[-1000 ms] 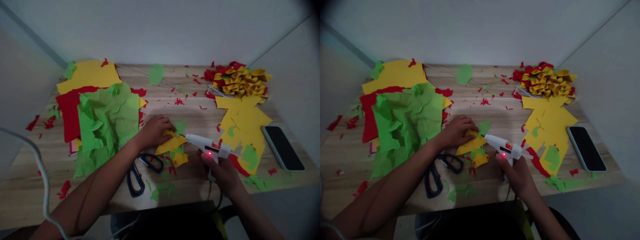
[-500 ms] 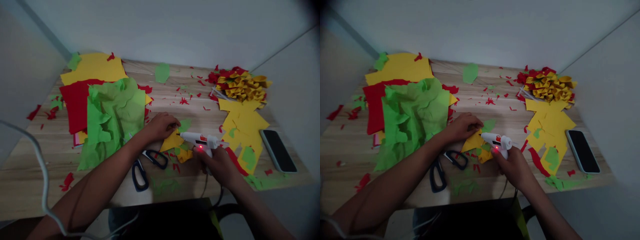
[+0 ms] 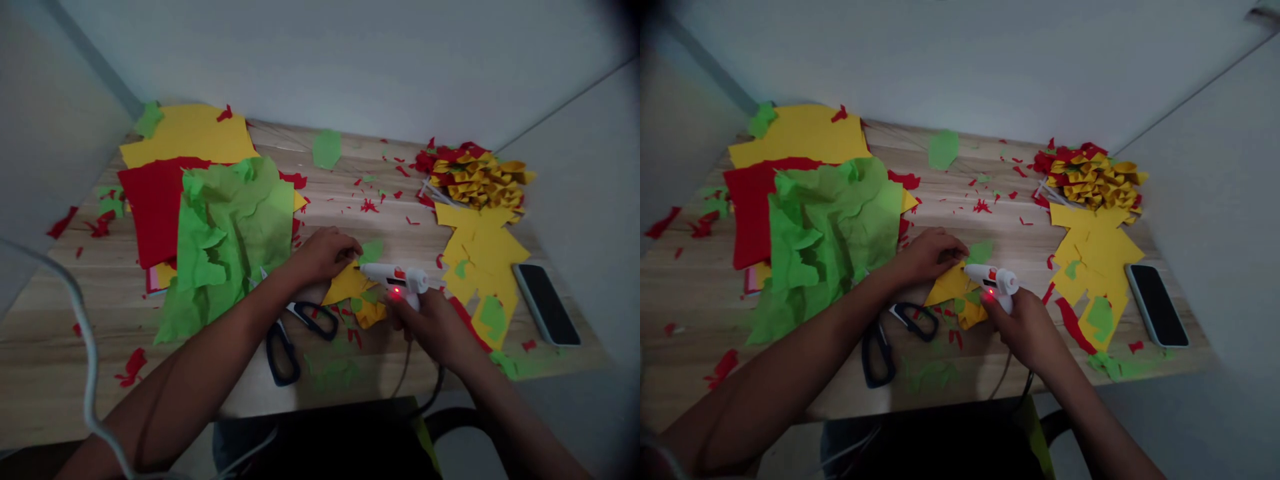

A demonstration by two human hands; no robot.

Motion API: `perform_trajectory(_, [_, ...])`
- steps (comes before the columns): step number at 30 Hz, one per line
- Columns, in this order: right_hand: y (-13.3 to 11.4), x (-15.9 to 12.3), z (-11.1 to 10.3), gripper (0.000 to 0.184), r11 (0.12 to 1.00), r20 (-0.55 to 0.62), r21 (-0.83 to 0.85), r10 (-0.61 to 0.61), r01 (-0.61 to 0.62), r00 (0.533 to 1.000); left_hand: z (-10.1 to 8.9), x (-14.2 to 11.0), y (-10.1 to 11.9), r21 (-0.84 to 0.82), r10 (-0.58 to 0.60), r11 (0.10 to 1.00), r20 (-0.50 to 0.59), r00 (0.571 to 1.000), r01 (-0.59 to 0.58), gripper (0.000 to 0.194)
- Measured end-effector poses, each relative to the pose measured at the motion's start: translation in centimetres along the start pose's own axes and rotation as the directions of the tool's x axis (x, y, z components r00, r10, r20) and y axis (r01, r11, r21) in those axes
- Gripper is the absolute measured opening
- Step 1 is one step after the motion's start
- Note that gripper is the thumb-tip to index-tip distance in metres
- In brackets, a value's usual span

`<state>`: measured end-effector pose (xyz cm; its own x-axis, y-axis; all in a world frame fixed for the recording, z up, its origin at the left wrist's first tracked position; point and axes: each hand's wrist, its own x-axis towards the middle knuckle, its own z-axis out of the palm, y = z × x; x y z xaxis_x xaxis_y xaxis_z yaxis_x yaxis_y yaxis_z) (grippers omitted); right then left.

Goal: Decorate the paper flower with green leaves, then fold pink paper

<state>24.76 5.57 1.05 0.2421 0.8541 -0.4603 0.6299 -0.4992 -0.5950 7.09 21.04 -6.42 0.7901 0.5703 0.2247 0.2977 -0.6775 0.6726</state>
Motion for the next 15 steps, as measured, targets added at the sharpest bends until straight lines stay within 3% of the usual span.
perform_trajectory(8, [0.26,-0.14,-0.3,0.047,0.999,0.056,-0.04,0.01,-0.008,0.998,-0.26,-0.02,0.3,0.018,-0.015,1.0,0.011,1.0,0.015,0.022])
perform_trajectory(15, [0.42,-0.21,-0.35,0.04,0.999,0.079,0.039,0.008,-0.011,0.997,-0.15,0.12,0.12,0.031,-0.008,0.999,0.015,1.0,0.008,0.022])
